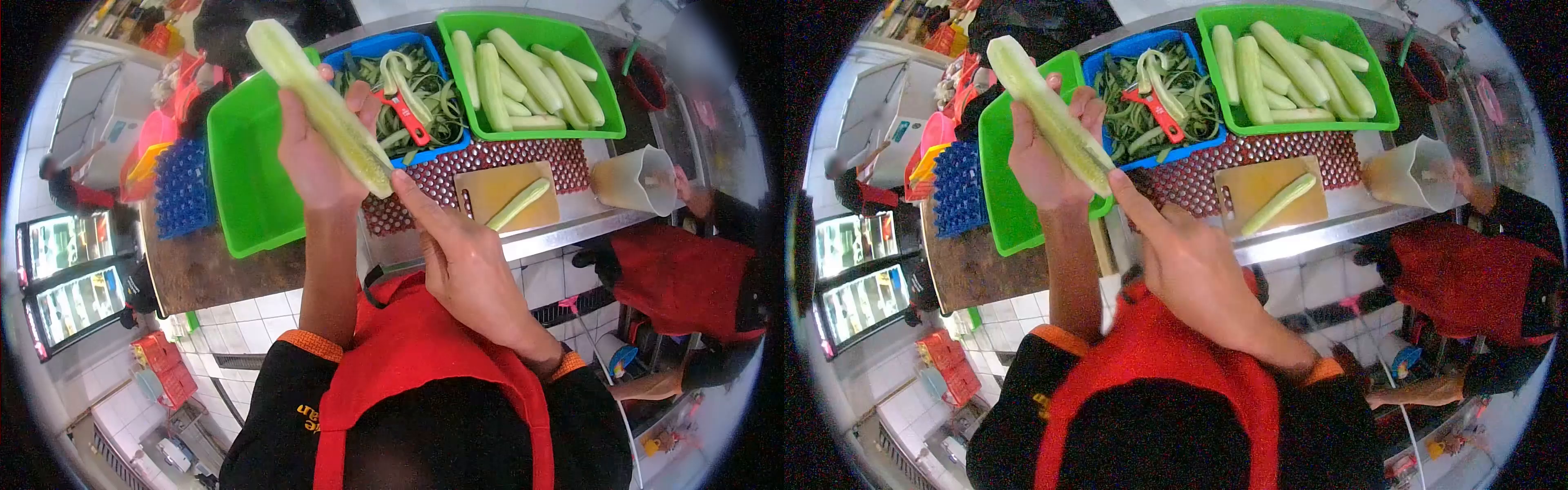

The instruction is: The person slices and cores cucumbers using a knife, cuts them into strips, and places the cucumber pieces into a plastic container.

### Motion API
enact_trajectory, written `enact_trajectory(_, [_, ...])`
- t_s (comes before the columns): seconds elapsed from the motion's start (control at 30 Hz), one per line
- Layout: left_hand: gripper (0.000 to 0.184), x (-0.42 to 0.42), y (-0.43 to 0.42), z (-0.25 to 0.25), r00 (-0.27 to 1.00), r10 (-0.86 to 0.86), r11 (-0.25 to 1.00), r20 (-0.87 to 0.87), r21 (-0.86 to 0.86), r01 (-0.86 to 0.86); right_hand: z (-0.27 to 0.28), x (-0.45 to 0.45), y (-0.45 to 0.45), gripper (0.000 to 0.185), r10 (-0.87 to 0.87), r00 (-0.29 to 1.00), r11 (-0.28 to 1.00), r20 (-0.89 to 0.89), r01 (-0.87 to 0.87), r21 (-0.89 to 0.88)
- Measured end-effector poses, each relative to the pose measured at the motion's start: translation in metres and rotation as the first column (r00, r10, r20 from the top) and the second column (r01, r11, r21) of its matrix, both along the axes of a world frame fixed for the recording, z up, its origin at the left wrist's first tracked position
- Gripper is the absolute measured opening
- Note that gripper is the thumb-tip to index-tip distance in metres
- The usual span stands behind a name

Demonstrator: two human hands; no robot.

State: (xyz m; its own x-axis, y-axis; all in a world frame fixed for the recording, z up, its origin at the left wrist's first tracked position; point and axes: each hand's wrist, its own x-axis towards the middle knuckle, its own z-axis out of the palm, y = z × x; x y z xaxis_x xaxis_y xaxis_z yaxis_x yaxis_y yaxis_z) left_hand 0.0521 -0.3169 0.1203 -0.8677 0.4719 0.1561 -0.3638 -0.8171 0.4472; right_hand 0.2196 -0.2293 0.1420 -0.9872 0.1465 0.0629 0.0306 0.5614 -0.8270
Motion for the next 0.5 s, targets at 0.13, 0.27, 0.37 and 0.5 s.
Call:
enact_trajectory(0.13, [0.040,-0.002,0.003,-0.006,0.994,0.072,0.997,0.086,0.021,-0.074,-0.004,-0.002,-0.002,0.063,-0.020,1.000,1.000,0.008,0.021,-0.022])
enact_trajectory(0.27, [0.041,0.000,0.007,-0.003,0.984,0.167,0.986,0.067,-0.020,-0.166,-0.013,-0.003,0.003,0.051,-0.078,0.985,0.990,-0.153,0.059,-0.125])
enact_trajectory(0.37, [0.041,0.000,0.008,0.004,0.921,0.390,0.896,0.026,-0.242,-0.373,-0.006,0.002,0.009,0.043,-0.195,0.954,0.972,-0.228,0.157,-0.175])
enact_trajectory(0.5, [0.043,-0.009,0.006,-0.014,0.895,0.321,0.905,-0.309,-0.179,-0.386,0.020,-0.021,0.013,0.040,-0.323,0.926,0.923,-0.197,0.262,-0.281])
